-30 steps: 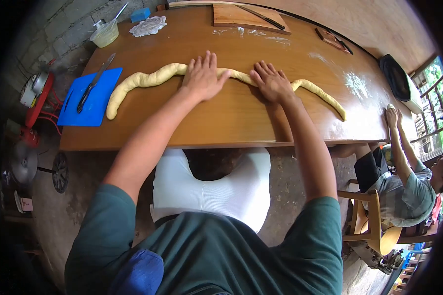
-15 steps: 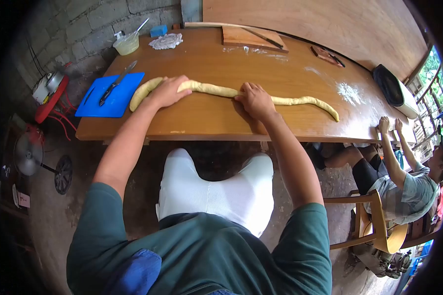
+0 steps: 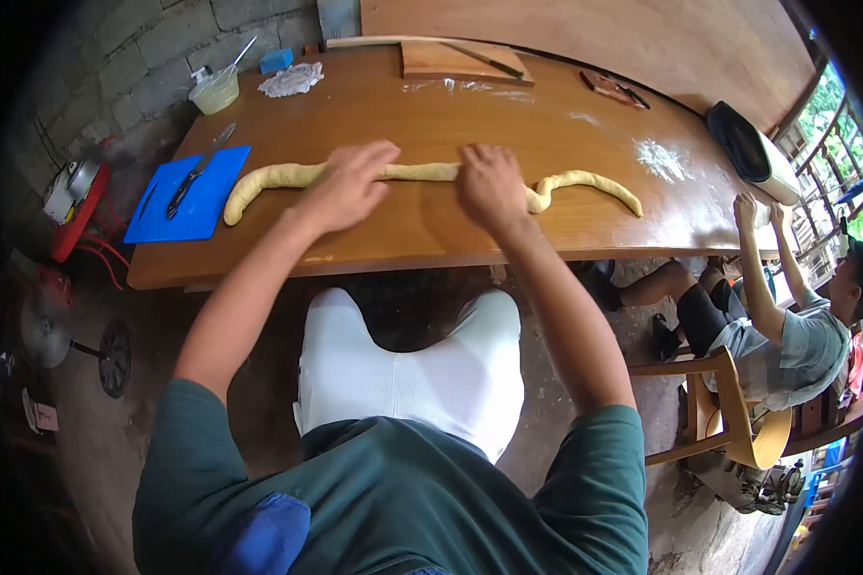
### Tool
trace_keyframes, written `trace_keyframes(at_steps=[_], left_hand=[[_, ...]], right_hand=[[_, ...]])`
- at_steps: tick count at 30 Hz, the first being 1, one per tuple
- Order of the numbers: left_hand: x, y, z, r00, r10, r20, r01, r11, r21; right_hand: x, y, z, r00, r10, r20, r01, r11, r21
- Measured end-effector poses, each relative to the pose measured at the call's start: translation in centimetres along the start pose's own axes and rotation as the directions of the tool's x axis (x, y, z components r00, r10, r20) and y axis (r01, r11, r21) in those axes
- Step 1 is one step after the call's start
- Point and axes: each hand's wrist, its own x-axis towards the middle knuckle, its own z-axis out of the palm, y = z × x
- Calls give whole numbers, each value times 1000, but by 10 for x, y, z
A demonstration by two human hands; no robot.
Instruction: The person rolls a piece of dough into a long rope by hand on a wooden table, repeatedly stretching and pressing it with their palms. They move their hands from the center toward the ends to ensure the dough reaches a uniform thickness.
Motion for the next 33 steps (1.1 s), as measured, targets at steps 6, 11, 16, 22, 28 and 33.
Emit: trace_keyframes(at_steps=[6,11,16,22,28,33], left_hand=[[22,-19,46,932,-282,226,286,958,13],[75,-74,56,849,-470,240,472,880,55],[118,-129,71,806,-569,161,573,819,23],[164,-185,90,784,-616,76,618,786,4],[181,-213,94,838,-542,-68,544,839,24],[154,-177,91,849,-496,-183,524,834,174]], right_hand=[[23,-14,42,927,191,324,-241,963,122],[84,6,65,847,340,408,-373,928,2],[147,32,102,826,426,368,-465,885,20],[216,64,146,911,396,119,-409,903,131],[251,74,153,974,197,-108,-183,974,132],[216,65,149,985,173,-18,-171,981,90]])
